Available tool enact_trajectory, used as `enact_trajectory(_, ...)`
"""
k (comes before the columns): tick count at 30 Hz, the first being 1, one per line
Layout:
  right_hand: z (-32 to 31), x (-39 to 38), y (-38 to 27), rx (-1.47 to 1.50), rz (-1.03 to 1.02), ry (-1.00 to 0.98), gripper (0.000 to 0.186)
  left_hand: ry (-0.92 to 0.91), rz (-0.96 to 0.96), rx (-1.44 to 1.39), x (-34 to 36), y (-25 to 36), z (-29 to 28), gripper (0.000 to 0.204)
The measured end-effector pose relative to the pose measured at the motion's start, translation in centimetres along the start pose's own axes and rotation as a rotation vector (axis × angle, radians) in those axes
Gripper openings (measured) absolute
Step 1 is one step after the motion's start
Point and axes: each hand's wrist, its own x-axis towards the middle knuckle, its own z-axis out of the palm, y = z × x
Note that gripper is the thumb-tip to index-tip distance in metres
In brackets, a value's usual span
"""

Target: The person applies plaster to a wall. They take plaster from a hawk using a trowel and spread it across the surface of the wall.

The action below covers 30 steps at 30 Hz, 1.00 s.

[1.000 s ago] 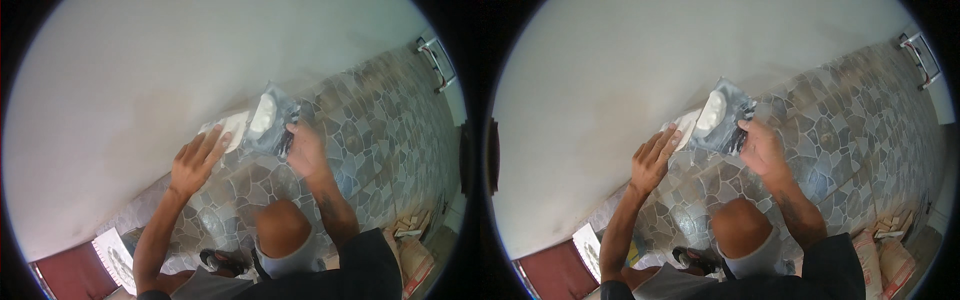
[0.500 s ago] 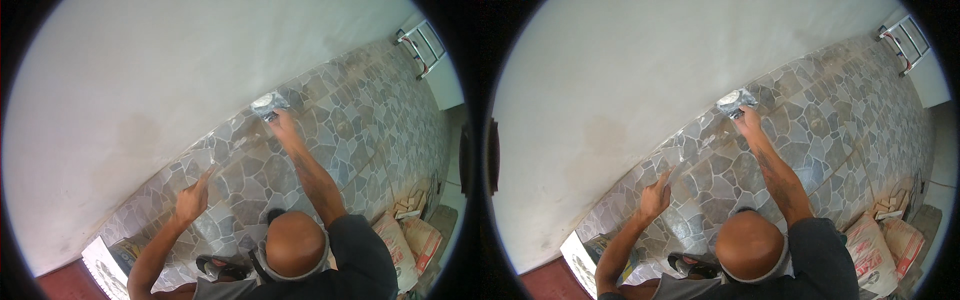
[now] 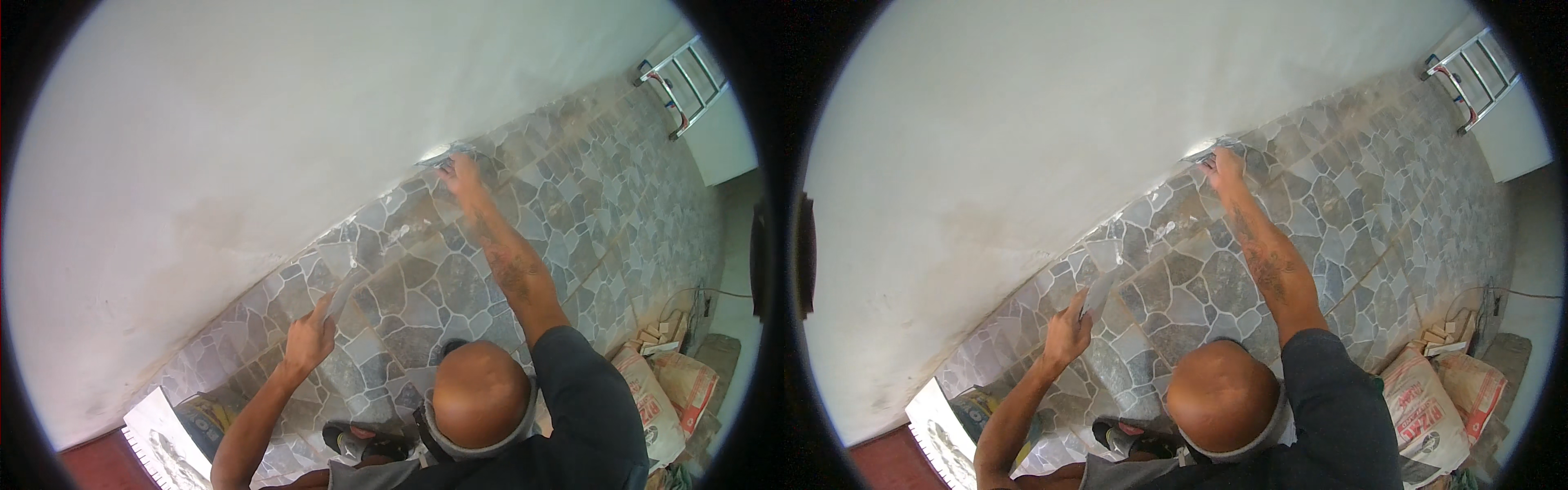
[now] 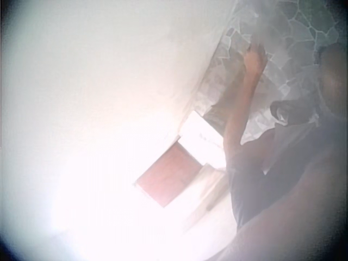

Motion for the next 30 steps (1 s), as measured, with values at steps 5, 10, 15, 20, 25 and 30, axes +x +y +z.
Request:
enact_trajectory(5,0.9,0.3,-4.5,-0.284,-0.247,-0.033,0.031,-0.034,0.072,-0.067,2.2,1.2,0.2,0.06)
enact_trajectory(10,12.4,-10.0,-8.7,-0.297,-0.422,0.031,0.024,-0.029,0.057,-0.042,1.6,0.7,-0.5,0.055)
enact_trajectory(15,17.5,-13.1,-10.0,-0.848,-1.107,0.057,0.027,-0.033,0.079,-0.058,2.2,1.3,-0.2,0.055)
enact_trajectory(20,21.4,-18.3,-7.1,-0.898,-1.544,0.131,0.047,-0.025,0.1,-0.032,2.5,2.2,0.0,0.058)
enact_trajectory(25,17.5,-21.4,-6.7,-0.772,-1.186,-0.183,0.033,0.022,0.041,-0.07,1.1,1.7,-0.3,0.055)
enact_trajectory(30,6.9,-16.4,-4.6,-0.227,-0.423,-0.206,0.02,0.026,-0.053,-0.039,0.1,2.1,-0.7,0.05)
